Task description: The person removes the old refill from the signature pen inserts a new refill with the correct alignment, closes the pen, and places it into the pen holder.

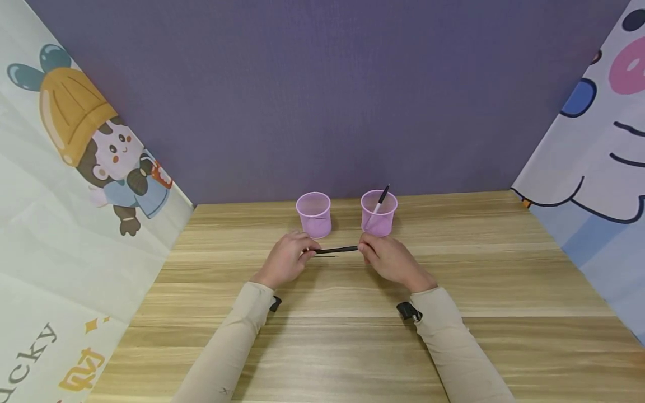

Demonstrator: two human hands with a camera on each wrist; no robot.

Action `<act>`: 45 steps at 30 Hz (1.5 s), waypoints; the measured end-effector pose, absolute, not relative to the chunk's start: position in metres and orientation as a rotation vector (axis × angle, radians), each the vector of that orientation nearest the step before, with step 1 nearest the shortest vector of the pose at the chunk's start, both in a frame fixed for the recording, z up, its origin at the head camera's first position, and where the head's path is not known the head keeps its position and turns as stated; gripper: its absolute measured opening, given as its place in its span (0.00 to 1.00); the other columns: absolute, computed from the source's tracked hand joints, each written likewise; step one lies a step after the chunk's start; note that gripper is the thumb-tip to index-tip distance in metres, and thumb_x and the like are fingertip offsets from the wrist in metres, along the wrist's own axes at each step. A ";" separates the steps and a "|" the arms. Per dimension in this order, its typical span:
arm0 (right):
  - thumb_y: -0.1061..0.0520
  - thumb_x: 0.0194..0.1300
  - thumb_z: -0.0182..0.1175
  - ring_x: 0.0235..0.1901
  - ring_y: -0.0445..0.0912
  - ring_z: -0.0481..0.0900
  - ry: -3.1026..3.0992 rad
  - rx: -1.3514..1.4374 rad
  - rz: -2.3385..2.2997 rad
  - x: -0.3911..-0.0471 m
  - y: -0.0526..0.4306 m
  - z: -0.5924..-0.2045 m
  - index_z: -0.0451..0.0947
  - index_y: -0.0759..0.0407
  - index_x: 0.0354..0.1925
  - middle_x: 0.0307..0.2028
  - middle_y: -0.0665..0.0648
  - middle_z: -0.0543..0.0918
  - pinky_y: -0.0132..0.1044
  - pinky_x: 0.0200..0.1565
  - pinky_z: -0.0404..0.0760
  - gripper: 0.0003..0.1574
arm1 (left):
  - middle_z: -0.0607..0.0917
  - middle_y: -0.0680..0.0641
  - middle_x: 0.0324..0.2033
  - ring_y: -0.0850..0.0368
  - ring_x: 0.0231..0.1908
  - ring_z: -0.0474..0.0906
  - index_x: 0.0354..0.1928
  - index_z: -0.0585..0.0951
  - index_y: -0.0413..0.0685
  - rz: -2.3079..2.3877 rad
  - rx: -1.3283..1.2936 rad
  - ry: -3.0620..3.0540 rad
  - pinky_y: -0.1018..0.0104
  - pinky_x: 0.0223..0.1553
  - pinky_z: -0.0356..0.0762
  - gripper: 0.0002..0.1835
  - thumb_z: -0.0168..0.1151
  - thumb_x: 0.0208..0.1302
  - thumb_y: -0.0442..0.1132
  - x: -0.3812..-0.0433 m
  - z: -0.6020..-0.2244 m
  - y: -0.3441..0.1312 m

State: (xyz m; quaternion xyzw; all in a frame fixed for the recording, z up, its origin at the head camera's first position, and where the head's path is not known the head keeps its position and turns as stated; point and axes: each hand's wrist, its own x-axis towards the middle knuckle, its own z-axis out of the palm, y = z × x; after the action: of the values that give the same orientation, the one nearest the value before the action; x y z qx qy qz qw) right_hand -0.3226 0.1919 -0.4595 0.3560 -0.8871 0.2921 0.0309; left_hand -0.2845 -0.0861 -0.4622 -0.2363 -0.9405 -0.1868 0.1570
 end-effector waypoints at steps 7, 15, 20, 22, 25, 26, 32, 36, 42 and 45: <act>0.55 0.80 0.52 0.22 0.37 0.68 -2.731 1.079 0.908 -0.323 0.192 -0.460 0.74 0.50 0.33 0.21 0.43 0.73 0.33 0.29 0.69 0.14 | 0.90 0.53 0.41 0.55 0.48 0.84 0.43 0.89 0.50 -0.525 -0.678 -2.694 0.57 0.55 0.81 0.07 0.70 0.64 0.34 -0.283 -0.461 -0.085; 0.55 0.79 0.53 0.21 0.37 0.69 -2.713 1.057 0.943 -0.322 0.191 -0.460 0.75 0.52 0.34 0.21 0.44 0.73 0.33 0.28 0.70 0.13 | 0.90 0.54 0.41 0.55 0.47 0.84 0.43 0.89 0.52 -0.527 -0.665 -2.695 0.57 0.53 0.81 0.08 0.70 0.64 0.34 -0.282 -0.462 -0.085; 0.56 0.79 0.53 0.21 0.36 0.69 -2.693 1.056 0.946 -0.323 0.191 -0.461 0.76 0.52 0.35 0.21 0.44 0.75 0.33 0.27 0.71 0.11 | 0.89 0.54 0.41 0.55 0.47 0.85 0.43 0.89 0.51 -0.529 -0.659 -2.717 0.57 0.54 0.81 0.08 0.70 0.64 0.34 -0.281 -0.462 -0.084; 0.56 0.79 0.54 0.21 0.36 0.69 -2.675 1.051 0.947 -0.323 0.191 -0.462 0.76 0.52 0.35 0.21 0.44 0.76 0.32 0.26 0.71 0.10 | 0.89 0.54 0.41 0.55 0.47 0.85 0.43 0.89 0.51 -0.526 -0.663 -2.718 0.57 0.55 0.81 0.08 0.70 0.64 0.34 -0.281 -0.462 -0.084; 0.57 0.78 0.55 0.20 0.36 0.69 -2.651 1.043 0.958 -0.323 0.191 -0.462 0.76 0.53 0.36 0.22 0.45 0.76 0.31 0.25 0.71 0.09 | 0.89 0.54 0.41 0.56 0.47 0.85 0.44 0.89 0.51 -0.520 -0.665 -2.717 0.57 0.55 0.81 0.08 0.70 0.64 0.34 -0.282 -0.463 -0.083; 0.57 0.78 0.55 0.20 0.36 0.69 -2.645 1.035 0.961 -0.323 0.190 -0.462 0.76 0.53 0.36 0.22 0.45 0.76 0.31 0.24 0.71 0.09 | 0.89 0.54 0.41 0.56 0.48 0.85 0.44 0.89 0.51 -0.519 -0.667 -2.715 0.57 0.55 0.81 0.08 0.70 0.64 0.35 -0.282 -0.463 -0.083; 0.57 0.78 0.55 0.20 0.37 0.71 -2.613 0.983 1.007 -0.320 0.190 -0.458 0.74 0.52 0.35 0.23 0.46 0.77 0.31 0.22 0.72 0.09 | 0.90 0.53 0.43 0.56 0.49 0.85 0.46 0.88 0.52 -0.547 -0.673 -2.715 0.56 0.55 0.81 0.08 0.69 0.66 0.36 -0.281 -0.462 -0.080; 0.58 0.77 0.56 0.21 0.37 0.71 -2.589 0.966 1.027 -0.320 0.189 -0.456 0.73 0.52 0.34 0.23 0.47 0.78 0.31 0.23 0.72 0.10 | 0.89 0.53 0.44 0.56 0.49 0.85 0.46 0.88 0.51 -0.567 -0.667 -2.723 0.56 0.56 0.81 0.08 0.68 0.67 0.36 -0.280 -0.460 -0.079; 0.58 0.77 0.56 0.23 0.38 0.74 -2.586 0.953 1.063 -0.320 0.189 -0.454 0.74 0.52 0.35 0.25 0.48 0.80 0.31 0.25 0.74 0.09 | 0.90 0.53 0.43 0.56 0.47 0.86 0.46 0.88 0.51 -0.603 -0.651 -2.714 0.56 0.57 0.82 0.08 0.69 0.66 0.36 -0.279 -0.456 -0.079; 0.58 0.78 0.55 0.25 0.38 0.75 -2.581 0.946 1.082 -0.318 0.189 -0.451 0.75 0.53 0.36 0.26 0.48 0.81 0.31 0.27 0.75 0.08 | 0.90 0.53 0.42 0.57 0.44 0.86 0.46 0.88 0.50 -0.603 -0.665 -2.706 0.57 0.55 0.82 0.08 0.69 0.66 0.36 -0.278 -0.454 -0.077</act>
State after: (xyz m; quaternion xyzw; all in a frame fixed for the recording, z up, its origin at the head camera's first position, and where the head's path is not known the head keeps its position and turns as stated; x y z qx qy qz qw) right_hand -0.3179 0.1885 -0.4511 0.3189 -0.8699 0.3646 0.0933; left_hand -0.2776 -0.0771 -0.4544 -0.2308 -0.9391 -0.2092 0.1449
